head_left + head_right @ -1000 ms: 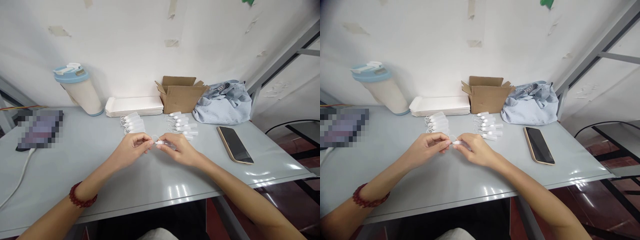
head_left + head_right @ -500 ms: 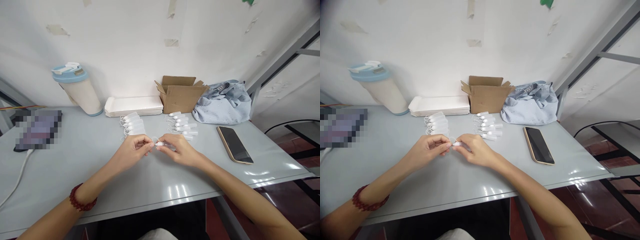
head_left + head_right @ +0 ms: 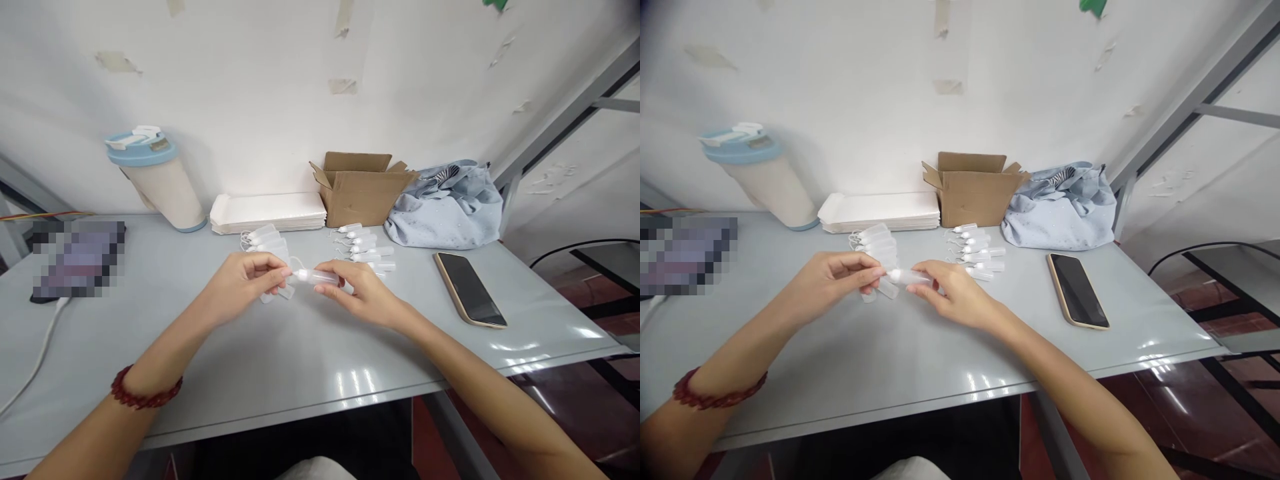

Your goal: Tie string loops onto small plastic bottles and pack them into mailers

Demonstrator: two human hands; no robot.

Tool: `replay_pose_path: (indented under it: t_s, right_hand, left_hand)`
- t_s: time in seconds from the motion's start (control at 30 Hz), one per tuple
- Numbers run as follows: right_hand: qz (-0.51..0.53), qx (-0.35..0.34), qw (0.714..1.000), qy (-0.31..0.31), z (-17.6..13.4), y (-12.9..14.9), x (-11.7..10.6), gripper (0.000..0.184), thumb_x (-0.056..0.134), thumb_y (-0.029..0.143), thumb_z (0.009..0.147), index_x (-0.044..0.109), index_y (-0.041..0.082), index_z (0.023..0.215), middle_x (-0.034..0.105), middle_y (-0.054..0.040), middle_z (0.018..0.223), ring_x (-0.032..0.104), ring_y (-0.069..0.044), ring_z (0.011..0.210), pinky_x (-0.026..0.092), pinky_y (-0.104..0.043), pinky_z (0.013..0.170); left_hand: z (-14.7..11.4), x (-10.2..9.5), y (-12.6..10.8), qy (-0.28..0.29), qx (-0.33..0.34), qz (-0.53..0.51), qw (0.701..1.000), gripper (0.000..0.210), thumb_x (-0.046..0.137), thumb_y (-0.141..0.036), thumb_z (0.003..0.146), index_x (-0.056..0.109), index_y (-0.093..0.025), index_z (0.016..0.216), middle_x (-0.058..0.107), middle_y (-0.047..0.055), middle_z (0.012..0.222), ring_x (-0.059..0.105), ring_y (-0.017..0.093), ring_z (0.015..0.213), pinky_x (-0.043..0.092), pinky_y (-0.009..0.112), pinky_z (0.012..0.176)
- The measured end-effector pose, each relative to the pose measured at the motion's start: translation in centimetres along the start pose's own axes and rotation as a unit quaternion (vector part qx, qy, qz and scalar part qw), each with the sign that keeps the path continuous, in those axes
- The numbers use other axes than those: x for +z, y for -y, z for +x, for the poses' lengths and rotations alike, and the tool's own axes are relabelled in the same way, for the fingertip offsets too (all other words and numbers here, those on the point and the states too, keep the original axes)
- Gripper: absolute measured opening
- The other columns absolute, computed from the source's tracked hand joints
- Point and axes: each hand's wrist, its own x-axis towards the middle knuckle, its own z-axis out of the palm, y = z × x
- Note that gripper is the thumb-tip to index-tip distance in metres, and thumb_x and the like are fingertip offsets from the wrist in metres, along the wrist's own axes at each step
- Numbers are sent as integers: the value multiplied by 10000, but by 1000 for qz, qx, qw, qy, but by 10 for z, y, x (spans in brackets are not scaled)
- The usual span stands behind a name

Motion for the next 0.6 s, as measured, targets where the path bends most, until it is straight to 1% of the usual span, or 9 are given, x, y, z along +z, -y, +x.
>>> replay_pose_path:
  t_s: [0.07,0.17,0.23,0.37,0.43,0.5,0.6]
  right_hand:
    - [-1,-2,1000,-18,1,-2,-2,218,522,295,920,613,142,1044,657,-39,832,539,-121,676,406,-236,616]
    - [-18,-20,999,-46,2,-6,-1,206,501,270,929,612,139,1042,656,-42,810,556,-128,689,415,-241,622]
    - [-33,-34,997,-56,1,-10,1,199,487,259,933,616,139,1028,654,-42,792,561,-131,680,421,-246,623]
    - [-51,-58,994,-77,0,-19,9,193,479,237,931,623,134,1008,644,-41,756,560,-134,654,427,-251,610]
    - [-48,-60,993,-89,-1,-20,12,196,484,235,928,622,125,1014,634,-39,737,560,-136,649,430,-252,608]
    - [-38,-53,993,-96,-1,-18,13,195,502,247,924,619,127,1022,623,-31,728,557,-134,647,433,-250,608]
    - [-39,-58,994,-81,-1,-13,9,208,532,268,915,595,150,1074,631,-27,773,558,-134,670,445,-250,627]
  left_hand:
    - [1,-9,0,-10,1,11,1000,223,608,-394,799,668,-200,708,601,-16,624,541,121,590,453,226,586]
    - [2,-18,1,17,-1,35,999,224,616,-391,792,669,-207,677,606,-15,619,554,126,598,464,227,601]
    - [1,-17,2,29,0,42,999,222,618,-388,787,666,-209,665,620,-13,628,565,130,596,471,231,603]
    - [2,-10,4,45,-1,52,998,231,599,-381,793,658,-206,656,628,-6,622,566,136,587,464,241,578]
    - [2,-8,3,53,-3,49,997,230,597,-381,789,655,-203,655,629,-4,625,569,140,587,464,246,574]
    - [2,-10,1,41,-2,36,998,224,605,-381,777,654,-203,649,626,-5,624,568,139,581,472,250,578]
    - [2,-18,-1,-2,2,23,1000,202,630,-378,749,668,-206,651,618,-7,616,560,139,581,473,254,592]
